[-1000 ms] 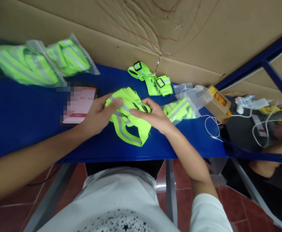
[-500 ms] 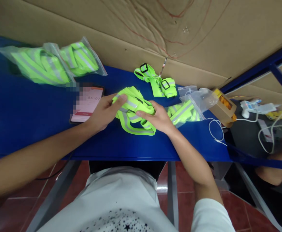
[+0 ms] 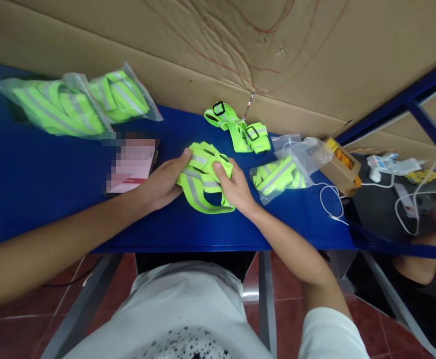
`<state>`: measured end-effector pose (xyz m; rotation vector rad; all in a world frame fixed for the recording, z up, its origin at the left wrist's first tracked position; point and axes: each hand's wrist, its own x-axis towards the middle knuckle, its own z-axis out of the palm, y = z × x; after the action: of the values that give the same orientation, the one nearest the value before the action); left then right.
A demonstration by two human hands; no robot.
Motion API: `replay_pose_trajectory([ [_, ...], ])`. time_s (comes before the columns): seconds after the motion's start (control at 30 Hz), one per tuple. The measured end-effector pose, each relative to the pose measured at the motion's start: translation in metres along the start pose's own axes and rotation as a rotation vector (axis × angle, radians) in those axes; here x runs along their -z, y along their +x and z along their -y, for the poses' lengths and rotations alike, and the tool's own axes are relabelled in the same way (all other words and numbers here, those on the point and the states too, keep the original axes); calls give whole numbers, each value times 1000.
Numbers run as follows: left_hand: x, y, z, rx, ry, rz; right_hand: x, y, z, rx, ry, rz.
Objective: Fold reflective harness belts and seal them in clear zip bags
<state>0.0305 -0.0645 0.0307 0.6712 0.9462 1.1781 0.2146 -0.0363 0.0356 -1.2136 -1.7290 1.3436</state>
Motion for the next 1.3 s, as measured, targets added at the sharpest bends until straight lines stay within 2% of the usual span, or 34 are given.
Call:
replay_pose_trajectory([
  [0.1,3,1,-1,9,-19,59,3,-2,-3,112,-100,-148],
  [0.23,4,3,2,-73,64,66,1,-4,-7,210,-181,-223],
  [0.37,2,-1,8,-328,486,-42,-4,-5,-11,241,-218,-240],
  [0.47,-2,-9,10,-502,745,-84,-11,-9,-8,241,-176,-308],
  [0.57,-7,-16,11,-571,712,-77,-19,-15,-4,242,-112,-385],
  [0.67,-12,-17,10,-504,549,-80,-25,-22,-5,242,-101,-404],
  [0.8,-14,-15,6,-383,404,-131,-26,-26,-11,300,-129,-314],
  [0.9,-14,-16,-1,-416,363,-127,-24,-25,-9,347,-102,-284],
  [0.97,-12,-16,-5,-451,366,-125,-23,-23,-5,327,-37,-251],
  [1.13,-5,-12,-7,-473,392,-255,-28,-19,7,35,242,-8],
  [1.3,2,-3,-1,-504,458,-311,-26,-15,12,-248,421,117],
])
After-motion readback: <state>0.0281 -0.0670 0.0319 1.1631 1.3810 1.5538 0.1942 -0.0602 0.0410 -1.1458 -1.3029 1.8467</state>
